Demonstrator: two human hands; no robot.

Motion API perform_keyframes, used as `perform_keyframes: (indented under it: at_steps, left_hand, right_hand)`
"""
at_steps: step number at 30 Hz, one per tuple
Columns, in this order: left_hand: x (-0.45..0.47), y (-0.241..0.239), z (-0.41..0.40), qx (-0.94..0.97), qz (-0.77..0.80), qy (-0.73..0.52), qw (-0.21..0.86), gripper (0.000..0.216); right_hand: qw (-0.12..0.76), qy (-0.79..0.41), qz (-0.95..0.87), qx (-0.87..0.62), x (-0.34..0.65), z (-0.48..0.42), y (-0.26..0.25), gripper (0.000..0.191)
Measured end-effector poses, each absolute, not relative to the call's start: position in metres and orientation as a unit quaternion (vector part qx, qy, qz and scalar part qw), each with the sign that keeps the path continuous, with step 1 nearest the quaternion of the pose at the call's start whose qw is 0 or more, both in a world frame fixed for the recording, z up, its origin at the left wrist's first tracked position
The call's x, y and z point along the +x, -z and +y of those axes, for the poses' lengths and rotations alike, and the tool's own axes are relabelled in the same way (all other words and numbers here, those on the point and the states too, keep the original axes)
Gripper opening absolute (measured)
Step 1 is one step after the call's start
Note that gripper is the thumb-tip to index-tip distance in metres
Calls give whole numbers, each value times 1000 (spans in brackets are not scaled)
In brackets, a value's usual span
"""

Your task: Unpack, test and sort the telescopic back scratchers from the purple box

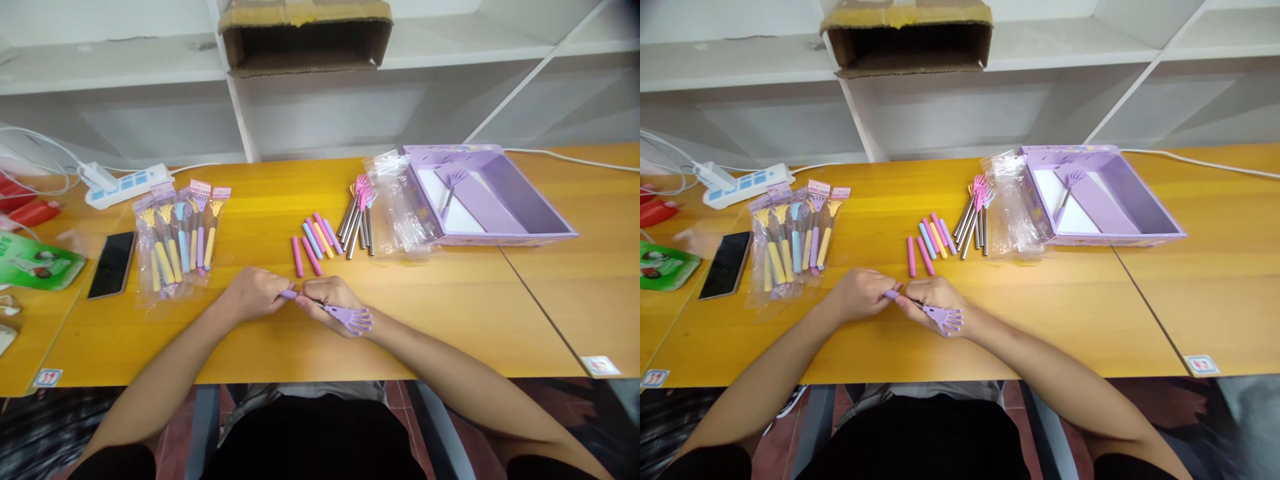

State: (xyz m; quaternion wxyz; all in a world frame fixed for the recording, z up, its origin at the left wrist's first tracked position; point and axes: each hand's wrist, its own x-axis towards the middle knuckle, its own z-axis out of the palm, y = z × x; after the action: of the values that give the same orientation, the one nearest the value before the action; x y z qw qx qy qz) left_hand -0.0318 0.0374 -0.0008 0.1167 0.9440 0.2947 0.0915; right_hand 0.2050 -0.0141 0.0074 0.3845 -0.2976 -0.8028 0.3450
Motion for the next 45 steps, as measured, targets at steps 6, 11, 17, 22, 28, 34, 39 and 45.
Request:
perform_keyframes:
  at_steps: [6,11,17,22,28,34,39,45]
  left_hand:
    - [-30,-4,37,942,295,-106,122,42]
    - [-63,-11,55,919,361,-139,75,33]
    - [-96,-25,77,831,511,-219,9,42]
    - [-70,-13,72,782,548,-277,111,10]
    - [-55,7,67,757,533,-280,253,66]
    - [-46,10,54,784,467,-267,310,60]
    - [-40,5,46,858,378,-206,280,38]
    - [-34,1,40,891,304,-170,290,21]
  right_hand:
    - [391,-345,-800,-298,203,-13,-3,51]
    - [412,-378,-776,-291,224,-18,-7,49]
    - [580,-329,-646,-370,276,-1,-7,61]
    - [651,-206,-560,-470,301,39,-4,61]
    - [595,-124,-528,-593,320,60,1,36]
    - [425,-99,-574,-693,328,73,20,23]
    - [371,-96,-609,-694,330,80,31,15]
    - [357,-86,-625,-689,330,75,31,11]
